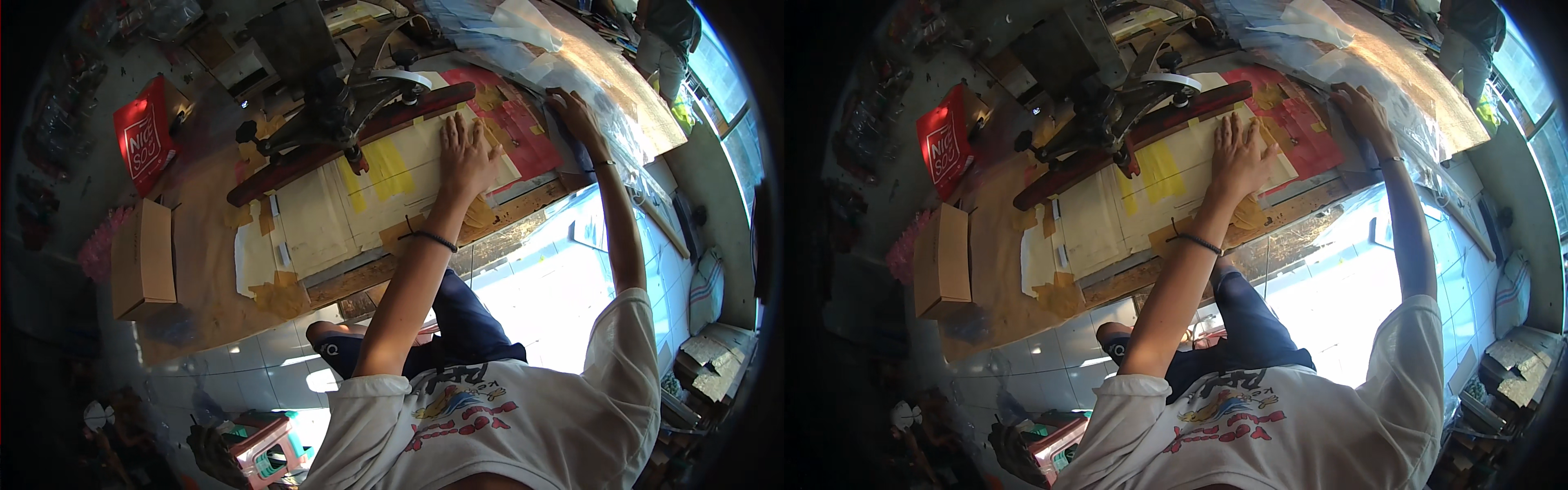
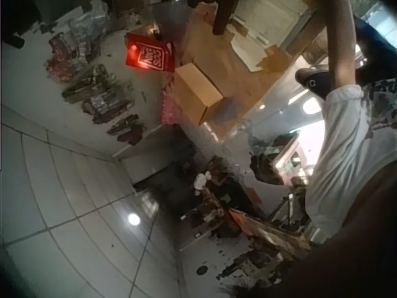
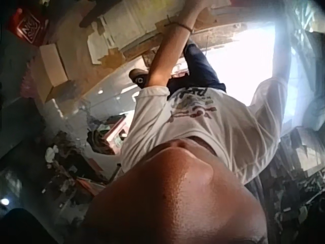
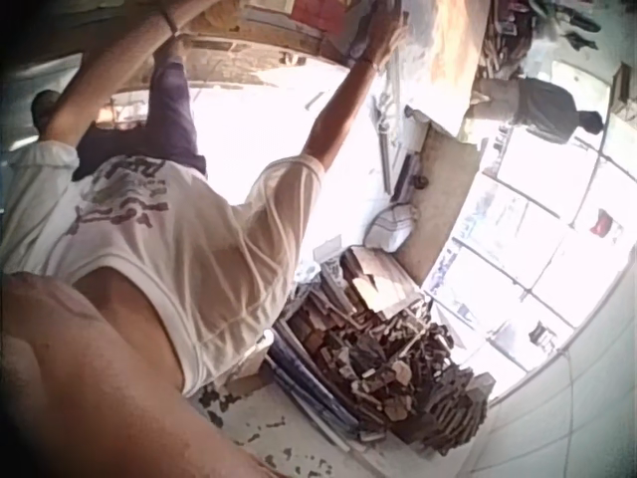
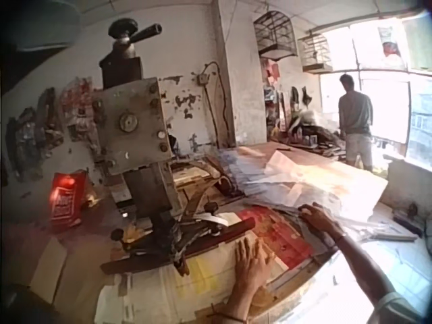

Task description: The person uses a ruler to measure plastic sheets on a machine worktable, handles adhesive tape, and places a cardboard box on the table.

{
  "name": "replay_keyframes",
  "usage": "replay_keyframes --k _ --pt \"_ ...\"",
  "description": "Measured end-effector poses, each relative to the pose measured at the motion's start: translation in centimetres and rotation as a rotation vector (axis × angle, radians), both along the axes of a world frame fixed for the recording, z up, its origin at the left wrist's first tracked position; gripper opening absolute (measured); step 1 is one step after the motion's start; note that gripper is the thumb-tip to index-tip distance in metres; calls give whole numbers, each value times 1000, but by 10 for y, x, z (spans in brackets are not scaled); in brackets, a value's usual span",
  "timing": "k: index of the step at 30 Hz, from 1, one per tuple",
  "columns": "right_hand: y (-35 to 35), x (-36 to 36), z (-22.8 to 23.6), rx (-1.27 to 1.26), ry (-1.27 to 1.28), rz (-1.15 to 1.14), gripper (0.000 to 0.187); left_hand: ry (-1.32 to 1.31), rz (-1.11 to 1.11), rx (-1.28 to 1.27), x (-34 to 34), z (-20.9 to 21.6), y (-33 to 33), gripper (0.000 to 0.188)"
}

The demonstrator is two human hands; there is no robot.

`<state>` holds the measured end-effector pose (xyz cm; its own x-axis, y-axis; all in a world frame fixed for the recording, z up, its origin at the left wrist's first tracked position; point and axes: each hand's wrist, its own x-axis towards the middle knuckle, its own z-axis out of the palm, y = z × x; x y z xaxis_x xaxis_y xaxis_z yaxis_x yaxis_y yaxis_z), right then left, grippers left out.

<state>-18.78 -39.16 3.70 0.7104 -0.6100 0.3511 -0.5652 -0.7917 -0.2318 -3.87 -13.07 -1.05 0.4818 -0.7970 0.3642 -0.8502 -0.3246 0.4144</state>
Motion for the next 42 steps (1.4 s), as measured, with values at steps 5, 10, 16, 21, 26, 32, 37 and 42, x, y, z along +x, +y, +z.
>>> replay_keyframes --k 5,10,16,21,26,32,37,42 --pt "-5 23 2 -127 166 44 35 89 -108 226 2 21 35 80" --pt "40 27 -9 -150 227 -100 41 362 -357 328 -15 53 160 78" --pt "15 -13 -15 -312 -15 -5 43 316 -149 13 4 73 311 46" --pt "34 -13 -15 -154 -104 154 37 76 332 -23 32 54 396 51" --pt "60 -23 -24 -203 125 41 39 -71 431 137 45 19 422 56" --pt "62 -34 -16 -87 174 -88 47 -64 357 49 53 21 412 55" --pt "28 -22 -29 -88 7 -210 53 -45 429 54 46 20 420 51" --pt "-31 -61 -21 37 12 -285 48 -41 409 54 43 17 407 49"
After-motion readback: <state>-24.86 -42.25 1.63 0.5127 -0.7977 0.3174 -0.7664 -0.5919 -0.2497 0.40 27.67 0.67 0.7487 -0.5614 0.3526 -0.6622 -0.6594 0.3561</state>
